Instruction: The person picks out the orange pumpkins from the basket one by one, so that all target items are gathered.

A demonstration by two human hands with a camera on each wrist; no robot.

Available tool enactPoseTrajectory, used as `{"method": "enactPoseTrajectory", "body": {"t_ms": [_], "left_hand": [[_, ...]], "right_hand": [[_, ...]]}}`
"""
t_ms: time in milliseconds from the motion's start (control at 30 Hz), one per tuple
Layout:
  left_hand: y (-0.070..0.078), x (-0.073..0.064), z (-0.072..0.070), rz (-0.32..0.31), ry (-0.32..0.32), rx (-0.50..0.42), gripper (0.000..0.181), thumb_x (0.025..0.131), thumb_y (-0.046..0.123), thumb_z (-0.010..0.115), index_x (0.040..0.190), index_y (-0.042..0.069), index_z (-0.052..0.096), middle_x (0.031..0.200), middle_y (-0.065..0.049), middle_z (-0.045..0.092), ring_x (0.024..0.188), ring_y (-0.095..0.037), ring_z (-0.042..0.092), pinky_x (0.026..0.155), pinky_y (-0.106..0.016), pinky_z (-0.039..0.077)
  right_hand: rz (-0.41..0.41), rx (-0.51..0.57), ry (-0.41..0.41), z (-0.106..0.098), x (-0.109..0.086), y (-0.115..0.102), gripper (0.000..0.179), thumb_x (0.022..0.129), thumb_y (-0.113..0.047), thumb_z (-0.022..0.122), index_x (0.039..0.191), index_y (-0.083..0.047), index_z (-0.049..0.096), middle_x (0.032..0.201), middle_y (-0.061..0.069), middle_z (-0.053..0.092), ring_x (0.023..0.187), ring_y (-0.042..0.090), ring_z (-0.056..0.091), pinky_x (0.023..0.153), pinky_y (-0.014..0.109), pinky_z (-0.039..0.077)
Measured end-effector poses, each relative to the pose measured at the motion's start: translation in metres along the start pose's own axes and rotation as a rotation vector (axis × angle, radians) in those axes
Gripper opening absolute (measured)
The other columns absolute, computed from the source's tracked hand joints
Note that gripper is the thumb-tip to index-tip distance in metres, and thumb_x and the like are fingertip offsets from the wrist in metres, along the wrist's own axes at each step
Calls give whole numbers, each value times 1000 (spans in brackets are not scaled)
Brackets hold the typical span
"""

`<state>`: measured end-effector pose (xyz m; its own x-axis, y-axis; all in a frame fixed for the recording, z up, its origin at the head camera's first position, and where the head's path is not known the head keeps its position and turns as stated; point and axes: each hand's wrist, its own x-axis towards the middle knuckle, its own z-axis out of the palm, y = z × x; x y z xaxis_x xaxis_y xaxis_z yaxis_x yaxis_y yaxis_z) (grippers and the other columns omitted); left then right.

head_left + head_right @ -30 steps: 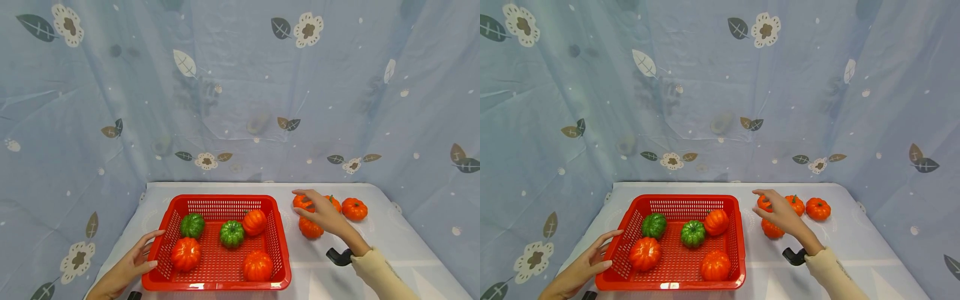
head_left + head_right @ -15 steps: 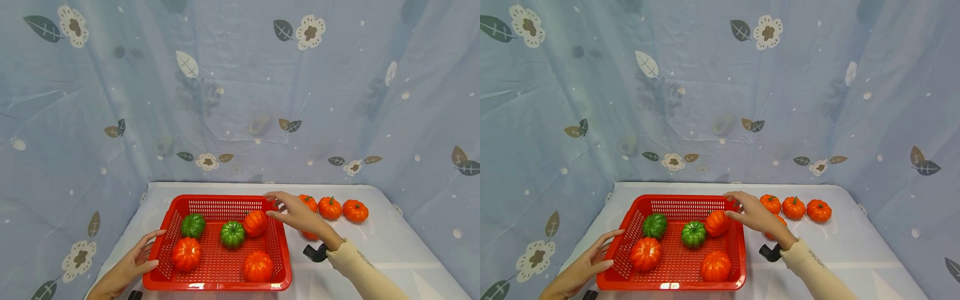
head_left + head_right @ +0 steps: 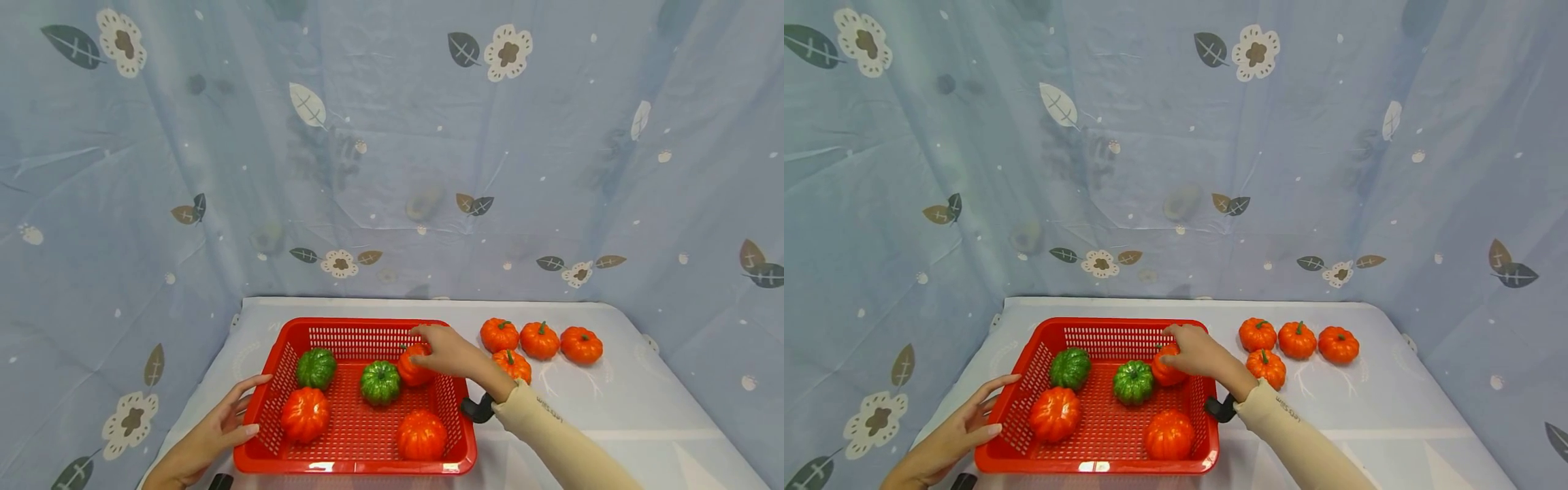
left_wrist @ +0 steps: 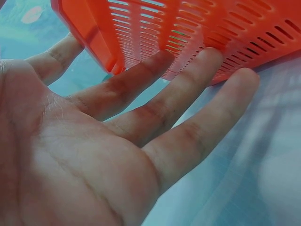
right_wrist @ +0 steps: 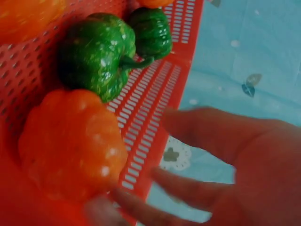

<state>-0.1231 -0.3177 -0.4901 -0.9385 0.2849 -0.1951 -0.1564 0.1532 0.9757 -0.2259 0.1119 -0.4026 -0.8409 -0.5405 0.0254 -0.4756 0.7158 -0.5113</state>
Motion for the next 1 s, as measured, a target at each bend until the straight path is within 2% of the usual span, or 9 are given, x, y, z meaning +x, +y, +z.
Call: {"method": "enactPoseTrajectory", "body": {"t_ms": [133,233,300,367,433,533,667,867,1000], "left_hand": [[0,0,1,11,10,1,75,97,19,66,160,21,24,164,-27,17,142,-49,35,92,-51,58],[1,-1,2,8,32,11,75,96,20,67,159,22,26,164,-25,18,141,-50,35,92,-51,58],[1,-1,2,1,45,19,76,95,21,69,159,22,27,165,-24,18,141,-50,35,92,-52,58],[1,-1,3,-8,54,22,77,94,22,70,159,24,27,165,-23,18,141,-50,35,92,-52,58],[1,-1,3,-14,56,22,79,94,22,71,159,24,26,166,-22,18,142,-50,35,92,-51,58],[0,-1,4,-15,62,24,80,93,22,71,159,24,26,166,-21,17,142,-51,34,92,-50,58],[-1,-1,4,-15,69,29,80,93,23,72,159,25,27,166,-21,17,142,-51,34,91,-51,58],[0,-1,5,-12,66,23,80,93,23,71,159,25,27,166,-21,17,142,-52,34,91,-51,58],[1,-2,5,-13,68,24,79,93,23,71,159,24,27,166,-21,17,141,-51,35,91,-52,58]], "right_hand": [[76,-114,-38,7,8,-7,57,91,-26,78,131,9,62,118,20,69,115,35,61,102,50,50],[104,-195,-34,12,15,-10,40,89,-29,80,106,6,71,96,15,70,104,33,62,93,47,52],[121,-241,-41,16,19,-11,31,88,-30,80,90,0,71,85,10,67,99,32,61,88,46,52],[136,-267,-44,19,22,-13,31,87,-30,82,83,-3,68,81,8,64,97,32,61,85,46,53],[151,-263,-49,22,24,-14,33,87,-32,83,89,-1,69,83,9,64,99,32,61,87,47,53],[161,-232,-78,25,24,-15,39,85,-33,85,97,-1,67,82,8,63,90,28,61,80,42,54],[164,-167,-160,26,22,-15,39,78,-30,91,92,-9,61,77,1,59,76,19,55,68,35,50],[134,-123,-253,22,16,-16,47,69,-24,97,102,-10,67,90,-5,65,85,15,58,77,33,55],[110,-112,-266,20,15,-14,51,67,-21,98,107,-10,69,90,-6,63,83,15,55,74,31,53]]}}
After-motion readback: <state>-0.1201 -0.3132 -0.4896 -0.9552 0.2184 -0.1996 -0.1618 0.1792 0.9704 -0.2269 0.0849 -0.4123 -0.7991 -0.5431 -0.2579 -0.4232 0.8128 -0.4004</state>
